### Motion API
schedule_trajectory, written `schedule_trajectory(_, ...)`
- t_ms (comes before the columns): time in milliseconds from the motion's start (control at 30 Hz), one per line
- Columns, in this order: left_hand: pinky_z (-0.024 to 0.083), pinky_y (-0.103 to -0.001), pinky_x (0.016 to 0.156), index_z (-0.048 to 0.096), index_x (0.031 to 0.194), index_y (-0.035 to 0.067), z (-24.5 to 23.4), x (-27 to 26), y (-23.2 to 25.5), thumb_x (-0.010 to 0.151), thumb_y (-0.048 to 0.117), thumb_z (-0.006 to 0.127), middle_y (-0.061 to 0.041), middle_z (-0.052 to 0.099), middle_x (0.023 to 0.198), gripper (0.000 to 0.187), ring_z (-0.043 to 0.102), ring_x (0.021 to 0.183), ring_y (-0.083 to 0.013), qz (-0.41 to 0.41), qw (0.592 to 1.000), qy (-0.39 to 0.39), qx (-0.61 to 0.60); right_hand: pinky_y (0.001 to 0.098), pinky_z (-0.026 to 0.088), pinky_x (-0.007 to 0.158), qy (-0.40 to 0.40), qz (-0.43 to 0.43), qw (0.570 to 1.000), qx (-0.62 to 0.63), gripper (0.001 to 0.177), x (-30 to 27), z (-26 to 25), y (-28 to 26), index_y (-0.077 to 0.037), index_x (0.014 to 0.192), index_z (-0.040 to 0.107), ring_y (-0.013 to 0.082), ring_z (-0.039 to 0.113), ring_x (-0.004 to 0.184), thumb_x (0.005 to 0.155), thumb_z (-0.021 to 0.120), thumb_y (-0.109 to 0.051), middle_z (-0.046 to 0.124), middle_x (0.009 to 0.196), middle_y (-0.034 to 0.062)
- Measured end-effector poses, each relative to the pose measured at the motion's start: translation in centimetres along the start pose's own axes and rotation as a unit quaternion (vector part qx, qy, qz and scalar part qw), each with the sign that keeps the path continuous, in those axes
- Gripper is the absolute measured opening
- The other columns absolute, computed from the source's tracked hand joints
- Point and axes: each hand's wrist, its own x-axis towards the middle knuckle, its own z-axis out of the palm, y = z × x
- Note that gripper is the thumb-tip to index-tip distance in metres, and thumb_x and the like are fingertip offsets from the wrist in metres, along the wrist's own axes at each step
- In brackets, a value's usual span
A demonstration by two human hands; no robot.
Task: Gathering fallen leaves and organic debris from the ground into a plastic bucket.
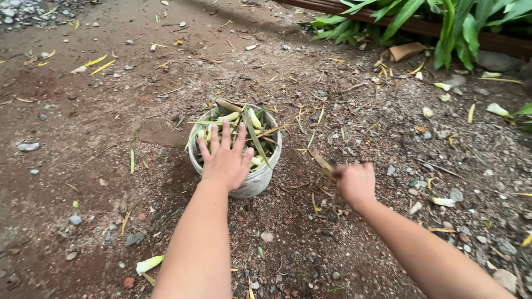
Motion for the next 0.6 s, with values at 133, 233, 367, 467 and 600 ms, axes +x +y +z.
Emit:
schedule_trajectory(133,-0.007,-0.061,0.120,0.016,0.163,0.027,-0.4,-0.1,-0.3,0.103,0.054,0.027,-0.015,0.004,0.171,0.066,-0.002,0.155,-0.0428,0.006,0.999,0.036,0.020,0.0397,0.052,0.076,0.194,0.026,0.976,0.098,0.019,2.0,-2.4,-1.2,-0.029,0.087,0.084,0.0240,0.068,0.077,0.088,0.068,-0.021,0.079,0.079,0.0005)
schedule_trajectory(233,-0.005,-0.061,0.120,0.013,0.163,0.027,-2.1,-0.5,-0.3,0.104,0.053,0.027,-0.018,0.002,0.170,0.065,-0.003,0.153,-0.0469,-0.072,0.995,0.060,0.014,0.0343,0.057,0.069,0.203,0.077,0.910,0.354,0.014,3.7,-5.4,-4.5,-0.021,0.100,0.081,0.0170,0.074,0.077,0.095,0.068,-0.018,0.079,0.093,0.0026)
schedule_trajectory(367,0.019,-0.059,0.116,0.004,0.165,0.026,-4.1,-1.0,-0.6,0.101,0.034,0.045,-0.020,-0.001,0.170,0.076,0.017,0.147,-0.0496,-0.267,0.956,0.032,-0.120,0.0285,0.062,0.082,0.236,-0.076,0.829,0.501,0.012,4.1,-8.4,-10.2,-0.013,0.104,0.076,0.0128,0.077,0.090,0.094,0.070,-0.011,0.079,0.102,0.0026)
schedule_trajectory(467,0.043,-0.051,0.110,0.001,0.166,0.028,-4.1,-0.8,-1.2,0.095,0.021,0.057,-0.025,0.002,0.170,0.091,0.045,0.136,-0.0467,-0.341,0.917,-0.012,-0.205,0.0337,0.060,0.084,0.183,-0.118,0.865,0.452,0.013,3.0,-10.4,-13.8,-0.014,0.105,0.077,0.0178,0.076,0.091,0.096,0.068,-0.014,0.079,0.102,0.0043)
schedule_trajectory(600,0.055,-0.044,0.100,0.001,0.167,0.028,-4.1,-0.9,-1.7,0.092,0.012,0.064,-0.029,0.036,0.156,0.099,0.062,0.123,-0.0400,-0.406,0.868,-0.016,-0.286,0.0428,0.047,0.101,0.136,-0.211,0.928,0.274,0.022,2.6,-8.3,-14.9,-0.016,0.111,0.077,0.0259,0.070,0.105,0.094,0.064,-0.018,0.078,0.107,0.0066)
